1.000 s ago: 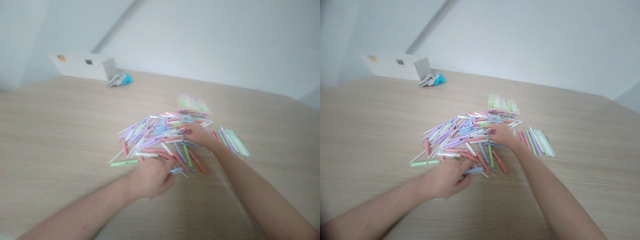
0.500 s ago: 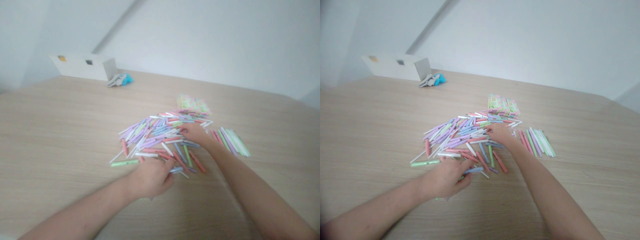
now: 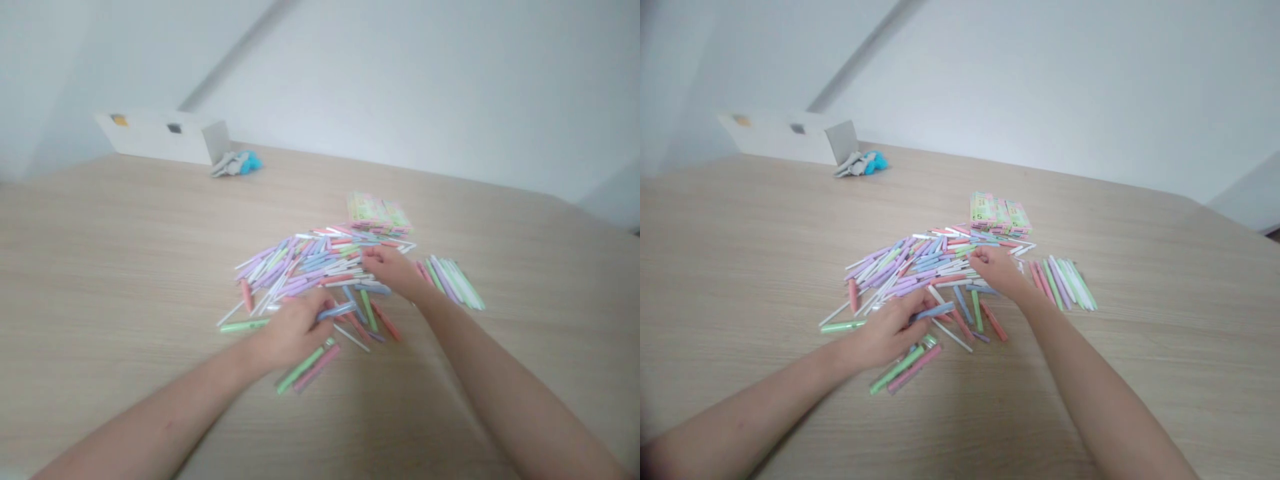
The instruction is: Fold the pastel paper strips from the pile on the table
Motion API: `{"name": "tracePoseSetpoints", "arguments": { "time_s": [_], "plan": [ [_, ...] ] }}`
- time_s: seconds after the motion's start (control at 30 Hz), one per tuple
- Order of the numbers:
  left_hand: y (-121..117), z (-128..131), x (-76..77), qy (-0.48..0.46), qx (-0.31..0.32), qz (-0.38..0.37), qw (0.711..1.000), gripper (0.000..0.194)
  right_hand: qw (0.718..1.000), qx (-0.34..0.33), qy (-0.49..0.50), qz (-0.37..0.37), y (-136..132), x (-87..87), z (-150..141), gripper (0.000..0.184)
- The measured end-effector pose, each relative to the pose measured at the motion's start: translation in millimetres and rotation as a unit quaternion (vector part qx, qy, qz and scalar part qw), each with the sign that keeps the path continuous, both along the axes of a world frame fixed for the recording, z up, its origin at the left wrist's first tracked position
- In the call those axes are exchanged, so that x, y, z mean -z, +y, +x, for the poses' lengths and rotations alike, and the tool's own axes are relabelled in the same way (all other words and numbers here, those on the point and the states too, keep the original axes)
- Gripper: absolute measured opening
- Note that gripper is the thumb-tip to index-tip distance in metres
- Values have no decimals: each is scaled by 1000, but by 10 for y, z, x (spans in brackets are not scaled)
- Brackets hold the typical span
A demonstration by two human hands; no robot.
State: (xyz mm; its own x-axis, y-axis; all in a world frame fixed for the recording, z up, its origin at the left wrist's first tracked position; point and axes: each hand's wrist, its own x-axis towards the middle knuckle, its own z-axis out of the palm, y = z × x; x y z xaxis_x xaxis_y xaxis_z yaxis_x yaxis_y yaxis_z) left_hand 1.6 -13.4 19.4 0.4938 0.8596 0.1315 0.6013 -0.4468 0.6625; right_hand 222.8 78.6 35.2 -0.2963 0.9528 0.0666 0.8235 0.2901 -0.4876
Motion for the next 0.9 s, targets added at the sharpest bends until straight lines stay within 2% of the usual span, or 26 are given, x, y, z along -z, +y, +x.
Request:
{"name": "tracePoseSetpoints", "arguments": {
  "time_s": [0.03,0.07,0.13,0.2,0.3,0.47,0.57,0.67,0.77,0.9],
  "plan": [
    [-1,1,-4,-16,-1,-7,1000,16,990,11,126,-59,-106,-26,-13,20],
    [-2,1,-7,-33,-1,-17,999,16,959,17,252,-128,-220,-49,-30,17],
    [-2,0,-7,-64,-5,-38,997,15,882,6,402,-247,-450,-80,-70,20],
    [3,-5,3,-86,-8,-62,994,14,830,3,463,-310,-651,-86,-114,20],
    [17,-17,39,-110,-6,-94,989,11,794,-15,505,-339,-853,-46,-178,17],
    [21,-30,82,-165,7,-158,974,16,773,-12,542,-330,-973,79,-246,18],
    [21,-25,48,-195,19,-163,967,21,766,-22,553,-327,-996,149,-255,18],
    [25,-8,-3,-220,45,-121,967,19,780,-29,534,-325,-1007,193,-254,18],
    [19,14,-17,-221,62,-90,969,16,806,-38,506,-306,-1021,214,-257,20],
    [-8,31,9,-219,34,-110,969,21,824,-43,485,-289,-1061,229,-271,20]
  ]
}}
